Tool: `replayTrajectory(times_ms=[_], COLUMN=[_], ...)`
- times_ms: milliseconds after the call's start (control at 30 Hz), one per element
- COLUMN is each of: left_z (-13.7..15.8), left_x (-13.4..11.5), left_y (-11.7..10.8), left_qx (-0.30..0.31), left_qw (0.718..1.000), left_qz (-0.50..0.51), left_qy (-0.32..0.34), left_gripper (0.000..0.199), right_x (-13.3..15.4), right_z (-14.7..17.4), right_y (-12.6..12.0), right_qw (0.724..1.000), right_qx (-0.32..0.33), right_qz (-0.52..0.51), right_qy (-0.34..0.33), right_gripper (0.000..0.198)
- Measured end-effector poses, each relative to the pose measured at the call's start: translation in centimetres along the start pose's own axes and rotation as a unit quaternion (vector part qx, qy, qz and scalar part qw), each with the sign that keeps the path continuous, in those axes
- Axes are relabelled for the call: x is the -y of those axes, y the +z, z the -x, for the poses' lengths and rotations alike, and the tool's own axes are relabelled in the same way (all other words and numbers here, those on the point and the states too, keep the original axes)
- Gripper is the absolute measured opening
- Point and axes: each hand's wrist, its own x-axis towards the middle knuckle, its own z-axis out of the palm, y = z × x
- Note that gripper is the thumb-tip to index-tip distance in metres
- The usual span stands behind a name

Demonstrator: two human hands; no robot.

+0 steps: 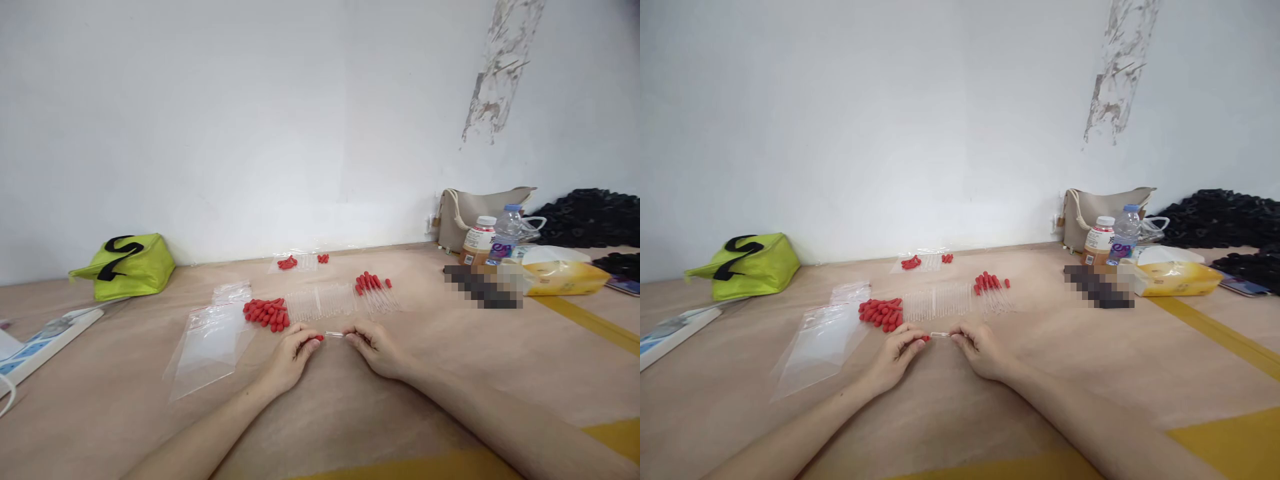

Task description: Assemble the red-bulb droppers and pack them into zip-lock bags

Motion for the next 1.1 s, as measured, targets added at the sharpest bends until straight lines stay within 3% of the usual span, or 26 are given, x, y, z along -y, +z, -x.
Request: replayTrajectory(times_ms=[433,667,833,1100], left_z=[0.2,0.4,0.5,0.5], left_x=[-0.2,-0.4,-0.4,-0.2], left_y=[0.5,0.5,0.6,0.5], left_qx=[0.006,0.008,0.019,0.053], left_qw=[1.000,1.000,0.995,0.984], left_qz=[0.027,-0.018,-0.073,-0.103], left_qy=[-0.005,0.022,0.065,0.138], left_gripper=[0.021,0.018,0.019,0.020], right_x=[0.0,-0.1,0.3,0.4], right_z=[-0.2,-0.3,0.0,0.1], right_y=[0.3,0.0,0.3,1.3], right_qw=[0.999,0.991,0.978,0.977], right_qx=[0.023,0.040,0.026,0.064], right_qz=[0.023,0.119,0.195,0.193], right_qy=[-0.023,-0.039,-0.069,-0.063], right_gripper=[0.019,0.019,0.021,0.023])
